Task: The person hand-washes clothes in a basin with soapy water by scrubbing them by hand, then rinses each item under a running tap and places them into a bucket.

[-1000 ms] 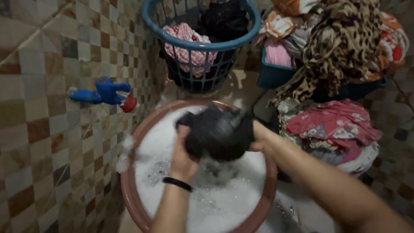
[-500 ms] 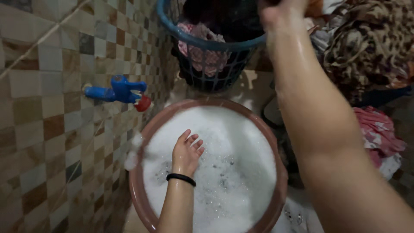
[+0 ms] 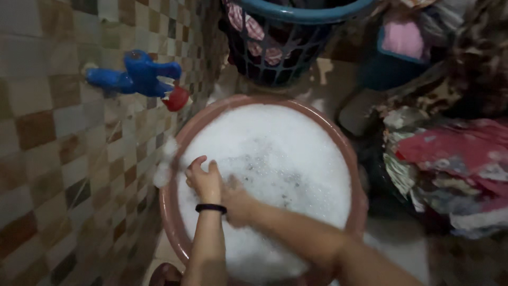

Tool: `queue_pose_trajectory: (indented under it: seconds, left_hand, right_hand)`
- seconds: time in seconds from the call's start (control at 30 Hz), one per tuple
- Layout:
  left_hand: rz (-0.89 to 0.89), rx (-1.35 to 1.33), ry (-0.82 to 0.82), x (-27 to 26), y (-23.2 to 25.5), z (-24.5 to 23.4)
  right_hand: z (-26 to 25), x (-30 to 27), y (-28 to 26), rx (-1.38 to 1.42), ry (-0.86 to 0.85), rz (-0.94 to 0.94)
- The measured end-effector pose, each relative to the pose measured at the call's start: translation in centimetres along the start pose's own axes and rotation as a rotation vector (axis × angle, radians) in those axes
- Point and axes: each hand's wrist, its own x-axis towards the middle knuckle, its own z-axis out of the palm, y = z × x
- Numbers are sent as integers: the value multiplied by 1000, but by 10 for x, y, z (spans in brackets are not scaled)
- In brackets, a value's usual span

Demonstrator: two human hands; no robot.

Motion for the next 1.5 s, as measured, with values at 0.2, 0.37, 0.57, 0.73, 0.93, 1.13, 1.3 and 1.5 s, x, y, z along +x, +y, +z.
queue_pose_trajectory:
  seconds: [0.2,0.37,0.57,0.73,0.93,1.13,1.3,1.5]
  left_hand:
    - [28,295,-272,-32,39,-34]
    - [-96,524,-702,-41,42,-43]
    - [-3,680,-1024,-64,32,-12]
    - [49,652,-1245,-108,26,1]
    - [135,838,-1336,-139,14,-13]
    - [300,1075,-922,-117,40,-71]
    - [194,1014,-507,-73,19,-120]
    - [87,579,-160,-69,-19,-149]
  right_hand:
    - [113,54,59,131,58,470]
    - [147,2,138,168,11,672]
    - [146,-96,185,338,-3,881]
    - [163,-168,141,795,-123,715]
    - [194,-230,68,1111,-277,586]
    - [186,-307,100,943,97,992]
    - [153,-330,135,1100,827,1202]
    - [131,-323,86,868,755,1555]
